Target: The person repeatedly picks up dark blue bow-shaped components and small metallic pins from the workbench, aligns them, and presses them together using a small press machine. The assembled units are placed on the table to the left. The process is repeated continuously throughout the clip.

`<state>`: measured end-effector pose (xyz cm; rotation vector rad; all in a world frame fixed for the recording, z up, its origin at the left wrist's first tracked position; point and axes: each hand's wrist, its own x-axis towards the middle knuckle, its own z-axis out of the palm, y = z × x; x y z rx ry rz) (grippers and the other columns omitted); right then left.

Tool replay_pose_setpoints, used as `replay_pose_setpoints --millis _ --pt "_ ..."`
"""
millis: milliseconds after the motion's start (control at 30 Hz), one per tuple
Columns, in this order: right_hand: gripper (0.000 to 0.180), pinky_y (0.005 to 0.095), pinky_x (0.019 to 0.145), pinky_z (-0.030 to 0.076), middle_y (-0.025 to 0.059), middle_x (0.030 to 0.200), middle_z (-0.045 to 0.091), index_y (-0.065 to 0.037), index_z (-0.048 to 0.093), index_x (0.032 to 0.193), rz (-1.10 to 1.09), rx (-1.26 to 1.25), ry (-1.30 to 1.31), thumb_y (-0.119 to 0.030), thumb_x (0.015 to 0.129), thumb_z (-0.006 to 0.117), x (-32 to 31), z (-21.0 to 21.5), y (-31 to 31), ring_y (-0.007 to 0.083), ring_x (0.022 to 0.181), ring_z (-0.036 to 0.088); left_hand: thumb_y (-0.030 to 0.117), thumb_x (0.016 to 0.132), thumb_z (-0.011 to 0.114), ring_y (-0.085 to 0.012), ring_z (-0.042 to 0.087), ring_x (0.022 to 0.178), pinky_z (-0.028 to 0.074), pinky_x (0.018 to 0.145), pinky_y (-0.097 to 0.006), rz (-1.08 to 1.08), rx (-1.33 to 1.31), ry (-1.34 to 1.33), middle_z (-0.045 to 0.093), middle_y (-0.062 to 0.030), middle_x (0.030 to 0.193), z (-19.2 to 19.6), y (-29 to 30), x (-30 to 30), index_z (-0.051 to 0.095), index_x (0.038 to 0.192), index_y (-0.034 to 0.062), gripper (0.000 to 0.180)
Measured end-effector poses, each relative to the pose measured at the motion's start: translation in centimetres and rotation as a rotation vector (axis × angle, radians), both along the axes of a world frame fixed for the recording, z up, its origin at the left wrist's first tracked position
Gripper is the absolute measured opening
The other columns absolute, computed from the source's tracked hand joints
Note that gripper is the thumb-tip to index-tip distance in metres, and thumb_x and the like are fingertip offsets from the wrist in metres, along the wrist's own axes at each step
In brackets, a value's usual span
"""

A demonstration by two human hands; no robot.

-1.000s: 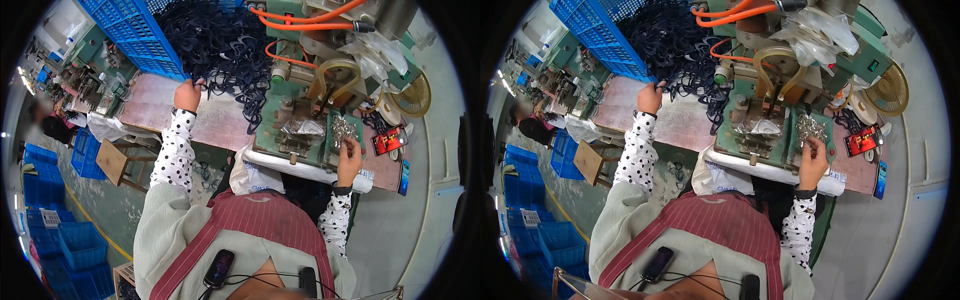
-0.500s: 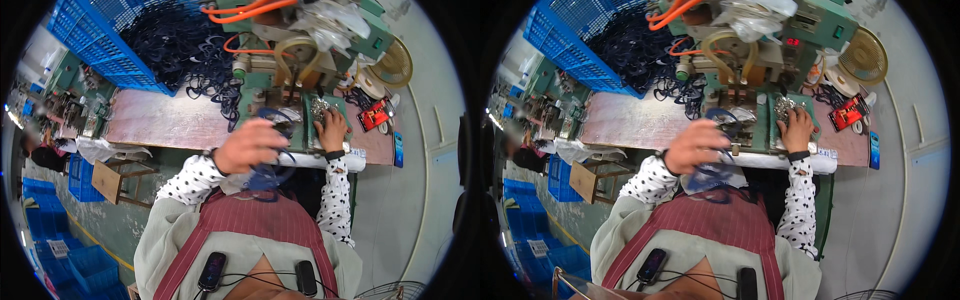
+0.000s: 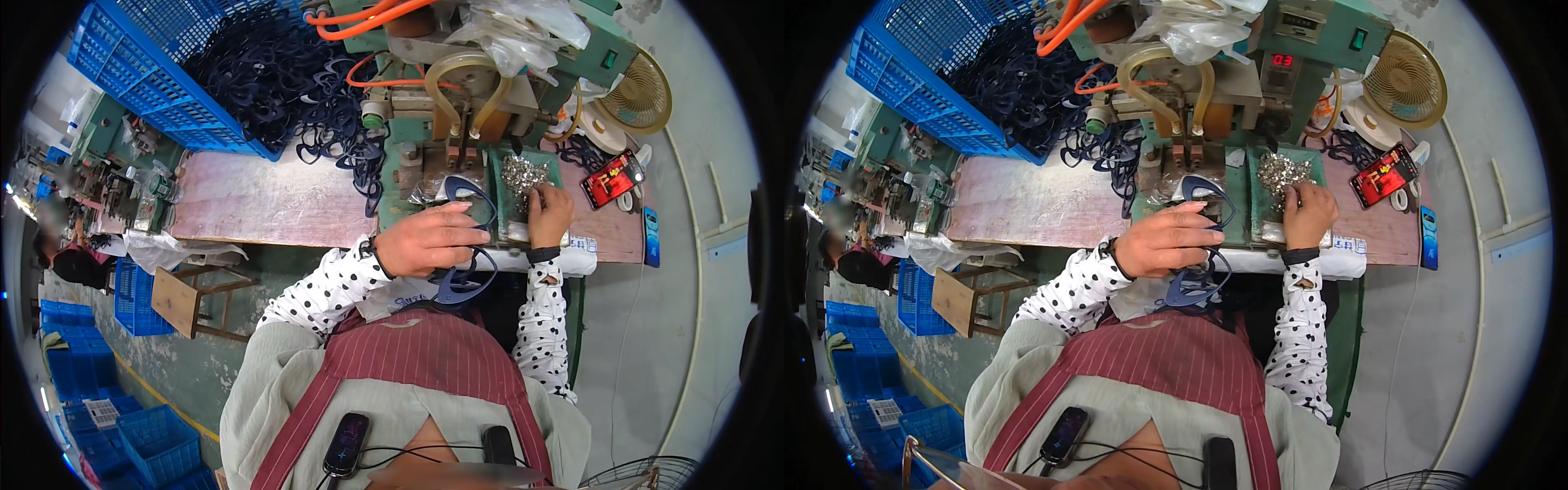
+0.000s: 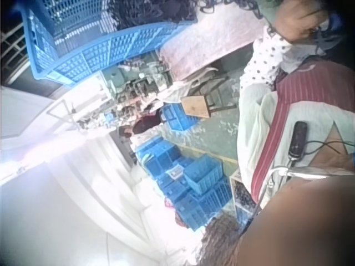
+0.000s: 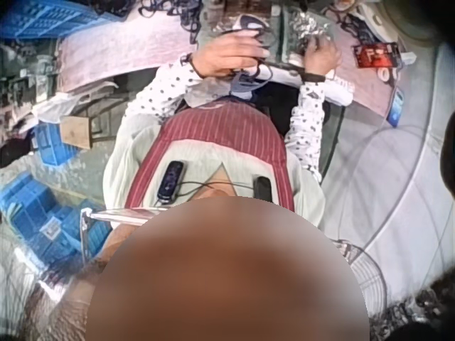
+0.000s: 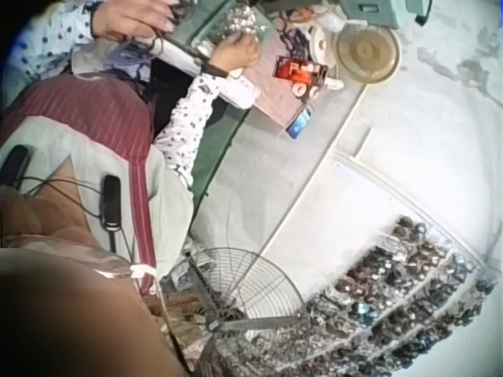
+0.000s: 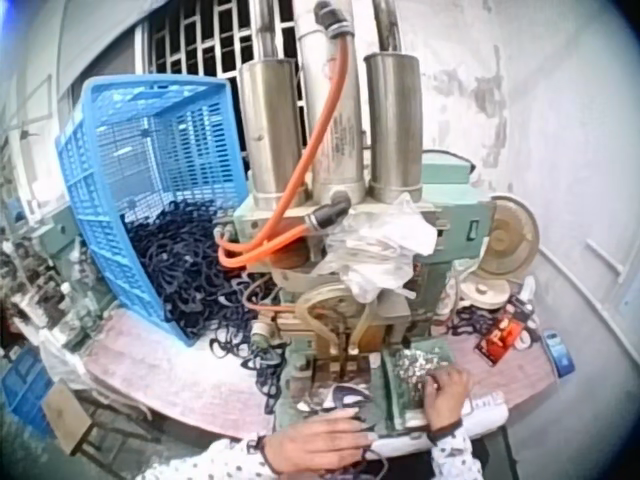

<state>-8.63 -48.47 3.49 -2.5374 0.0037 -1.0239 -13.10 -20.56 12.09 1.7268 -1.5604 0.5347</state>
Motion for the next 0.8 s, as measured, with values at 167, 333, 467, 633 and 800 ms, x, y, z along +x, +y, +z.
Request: replay_pose_setpoints --millis 167,333,467,633,800 --pt "0.009 0.0406 0.081 0.042 0.0057 0.083 0.066 -0.011 0.070 0.080 0.021 0.138 -0.023 -0.020 0.077 0.069 0.6 -0.8 -1.0 0.0282 0.090 0.058 0.002 0.064 0.064 -0.0341 0.057 0.111 0.037 0.106 -0.054 -0.001 -0.055 0.095 0.059 -0.0153 0.124 0.1 -0.1 -0.6 0.064 0.096 0.0018 0.031" --pt "0.011 0.0406 0.080 0.041 0.0082 0.082 0.065 -0.012 0.071 0.082 0.004 0.141 0.038 -0.022 0.078 0.067 0.5 -0.5 -0.8 0.0294 0.085 0.057 0.005 0.070 0.063 -0.0349 0.057 0.113 0.035 0.106 -0.055 -0.005 -0.047 0.086 0.059 -0.0141 0.125 -0.5 0.0 -0.3 0.064 0.096 0.0030 0.026" --pt "0.011 0.0400 0.080 0.041 0.0078 0.082 0.065 -0.014 0.072 0.085 -0.006 0.163 0.054 -0.022 0.079 0.068 0.8 -1.0 -1.1 0.0286 0.087 0.057 0.010 0.077 0.067 -0.0339 0.054 0.116 0.034 0.105 -0.052 0.163 -0.118 0.063 0.055 -0.0138 0.130 -1.8 -0.7 -1.5 0.060 0.106 0.0064 0.031" --pt "0.009 0.0401 0.081 0.041 0.0067 0.083 0.066 -0.015 0.073 0.085 -0.019 0.162 0.047 -0.020 0.078 0.071 0.6 -1.4 -1.2 0.0273 0.087 0.058 0.050 0.087 0.060 -0.0298 0.051 0.113 0.039 0.097 -0.041 0.376 -0.518 0.648 0.045 -0.0181 0.134 -6.9 -2.2 -4.9 0.050 0.123 0.0011 0.061" --pt "0.011 0.0401 0.081 0.042 0.0055 0.081 0.066 -0.016 0.074 0.086 -0.016 0.137 0.062 -0.019 0.076 0.072 0.6 -1.3 -1.1 0.0265 0.087 0.058 0.068 0.091 0.027 -0.0258 0.065 0.094 0.048 0.090 -0.036 -0.402 -0.349 1.671 0.063 -0.0201 0.108 -7.3 -1.7 -6.4 0.056 0.117 -0.0076 0.085"
